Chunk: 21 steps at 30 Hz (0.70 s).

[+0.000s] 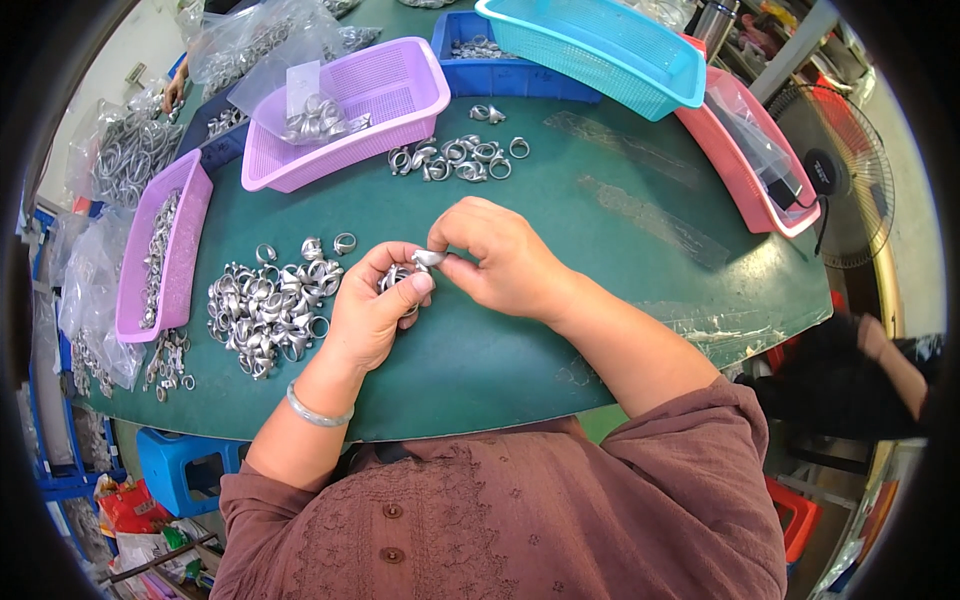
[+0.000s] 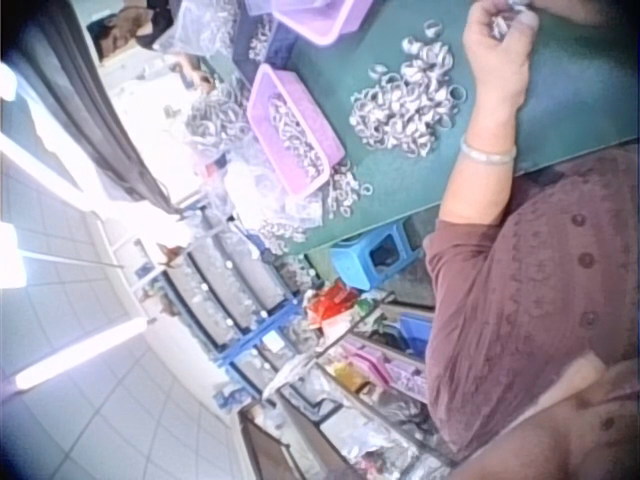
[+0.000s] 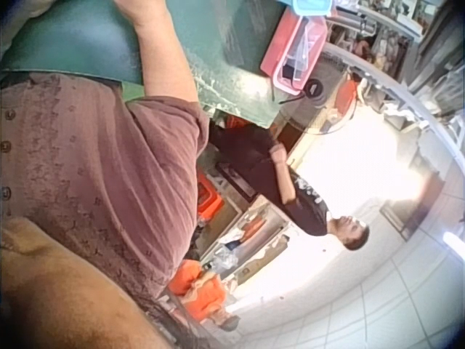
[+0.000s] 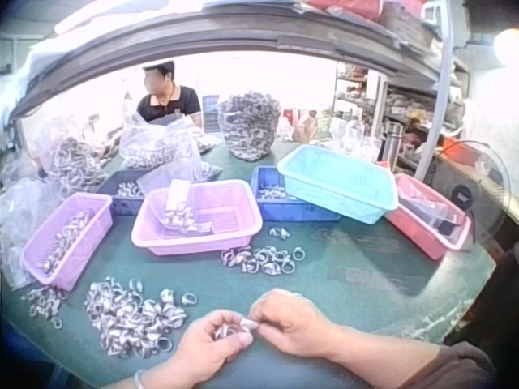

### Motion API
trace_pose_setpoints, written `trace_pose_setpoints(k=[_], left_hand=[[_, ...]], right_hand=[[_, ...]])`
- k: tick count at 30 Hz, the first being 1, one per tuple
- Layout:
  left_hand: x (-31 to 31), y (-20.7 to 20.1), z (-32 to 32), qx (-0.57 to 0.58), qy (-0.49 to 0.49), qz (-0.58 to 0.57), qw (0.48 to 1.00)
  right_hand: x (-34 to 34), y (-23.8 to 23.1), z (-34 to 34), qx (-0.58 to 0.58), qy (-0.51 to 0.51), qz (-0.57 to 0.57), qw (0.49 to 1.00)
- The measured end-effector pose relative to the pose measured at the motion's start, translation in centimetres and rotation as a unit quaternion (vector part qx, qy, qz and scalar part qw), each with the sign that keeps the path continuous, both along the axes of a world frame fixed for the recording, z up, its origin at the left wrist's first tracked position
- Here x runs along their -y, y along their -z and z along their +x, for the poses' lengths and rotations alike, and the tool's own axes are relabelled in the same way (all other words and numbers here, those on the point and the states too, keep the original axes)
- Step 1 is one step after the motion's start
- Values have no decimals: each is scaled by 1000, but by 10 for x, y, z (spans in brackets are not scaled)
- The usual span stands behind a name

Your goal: The person assembles metal buckle components by hand, inserting a metal pin or bar into a curved metal frame and setting the finished pieces into a plastic tray.

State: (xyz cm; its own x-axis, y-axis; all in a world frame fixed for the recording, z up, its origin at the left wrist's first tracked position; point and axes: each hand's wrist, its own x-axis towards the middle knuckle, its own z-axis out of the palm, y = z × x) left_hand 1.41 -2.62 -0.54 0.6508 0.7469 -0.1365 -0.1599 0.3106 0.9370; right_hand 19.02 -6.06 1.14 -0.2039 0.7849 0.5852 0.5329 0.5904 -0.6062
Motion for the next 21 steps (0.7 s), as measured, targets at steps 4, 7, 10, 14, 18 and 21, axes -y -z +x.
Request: trace_pose_setpoints(k=[4,7,10,14,18,21], left_hand=[[-1,1,0,-3,5,-19,1000],[-2,2,-1,10,9,-45,999],[-2,2,-1,21,16,-61,998],[-3,3,-2,34,24,-73,996],[-3,2,-2,41,24,-90,995],[-3,1,-2,35,18,-92,995]], right_hand=[[1,0,0,6,10,-4,1000],[1,1,0,1,14,-7,1000],[1,0,1,-5,10,-6,1000],[1,-1,1,-5,5,3,1000],[2,-2,0,-9,-7,2,1000],[2,-2,-1,-9,-10,-1,1000]])
